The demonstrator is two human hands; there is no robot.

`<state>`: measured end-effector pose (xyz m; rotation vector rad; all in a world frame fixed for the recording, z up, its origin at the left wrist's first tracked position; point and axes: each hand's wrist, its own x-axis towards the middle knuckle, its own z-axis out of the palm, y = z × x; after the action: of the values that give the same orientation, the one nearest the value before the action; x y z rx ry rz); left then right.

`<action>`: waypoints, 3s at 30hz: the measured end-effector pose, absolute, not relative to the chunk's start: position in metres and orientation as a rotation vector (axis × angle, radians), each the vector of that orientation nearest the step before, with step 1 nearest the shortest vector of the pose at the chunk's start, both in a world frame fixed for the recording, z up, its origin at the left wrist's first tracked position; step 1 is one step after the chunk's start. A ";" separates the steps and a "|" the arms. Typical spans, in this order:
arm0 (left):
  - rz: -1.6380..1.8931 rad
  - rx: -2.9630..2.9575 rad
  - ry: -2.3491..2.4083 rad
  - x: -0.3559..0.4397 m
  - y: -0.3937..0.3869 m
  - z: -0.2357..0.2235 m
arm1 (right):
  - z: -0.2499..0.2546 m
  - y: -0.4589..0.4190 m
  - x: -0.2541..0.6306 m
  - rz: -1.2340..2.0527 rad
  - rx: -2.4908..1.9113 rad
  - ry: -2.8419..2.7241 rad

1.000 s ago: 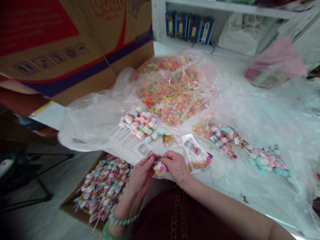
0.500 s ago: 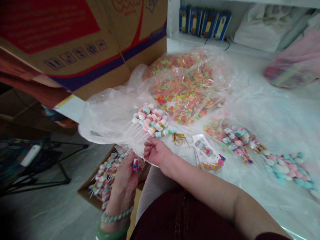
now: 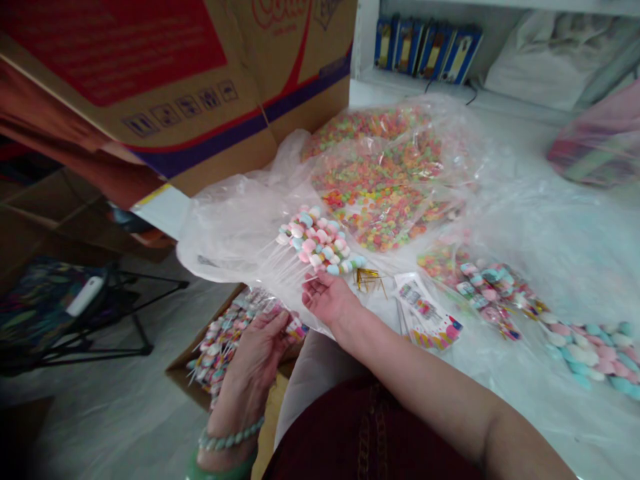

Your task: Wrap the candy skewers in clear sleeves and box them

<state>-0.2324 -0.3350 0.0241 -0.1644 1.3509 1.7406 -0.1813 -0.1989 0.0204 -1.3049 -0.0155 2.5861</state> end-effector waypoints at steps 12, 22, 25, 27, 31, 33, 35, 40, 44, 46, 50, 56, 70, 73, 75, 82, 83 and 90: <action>1.864 -0.359 1.164 -0.229 -0.329 0.035 | 0.050 -0.224 -0.076 2.202 -1.242 -1.127; 1.814 -0.636 1.069 -0.213 -0.289 0.069 | 0.061 -0.223 0.007 1.273 -0.974 -2.248; 1.819 -0.637 1.047 -0.205 -0.279 0.069 | 0.058 -0.225 0.008 1.105 -0.910 -2.323; 1.847 -0.585 1.049 -0.200 -0.275 0.066 | 0.055 -0.223 0.009 1.002 -0.892 -2.350; 1.978 -0.333 1.131 -0.191 -0.270 0.057 | 0.053 -0.220 0.013 0.667 -0.848 -2.465; 2.010 -0.207 1.203 -0.188 -0.268 0.054 | 0.053 -0.220 0.016 0.570 -0.823 -2.518; 1.985 -0.123 1.245 -0.186 -0.265 0.052 | 0.051 -0.220 0.018 0.595 -0.822 -2.532; 1.788 -0.116 1.180 -0.185 -0.262 0.045 | 0.044 -0.212 0.019 1.041 -0.962 -2.319; 1.761 -0.127 1.219 -0.190 -0.264 0.037 | 0.046 -0.206 0.016 1.582 -1.132 -2.003; 1.738 -0.082 1.227 -0.194 -0.266 0.034 | 0.047 -0.205 0.014 1.839 -1.236 -1.853; 1.723 -0.103 1.226 -0.200 -0.271 0.027 | 0.043 -0.208 0.010 1.945 -1.340 -1.795; 1.751 -0.099 1.219 -0.194 -0.273 0.028 | 0.033 -0.211 0.008 1.527 -1.194 -2.214; 1.802 -0.090 1.394 -0.199 -0.271 0.022 | 0.024 -0.206 0.007 1.489 -1.227 -2.157; 1.771 -0.080 1.391 -0.195 -0.270 0.023 | 0.022 -0.207 0.009 1.385 -1.122 -2.300; 1.786 -0.110 1.370 -0.192 -0.268 0.024 | 0.021 -0.209 0.011 1.213 -1.029 -2.441; 1.688 -0.083 1.313 -0.182 -0.264 0.028 | 0.021 -0.210 0.013 1.094 -1.055 -2.435; 1.663 -0.072 1.301 -0.181 -0.265 0.028 | 0.022 -0.209 0.012 1.207 -1.117 -2.365; 1.652 -0.014 1.224 -0.176 -0.263 0.033 | 0.027 -0.204 0.008 1.546 -1.279 -2.236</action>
<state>-0.1762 -0.2633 0.0328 -0.0144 1.2238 1.6523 0.0076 -0.2037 0.0270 -1.2789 -2.2364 1.5460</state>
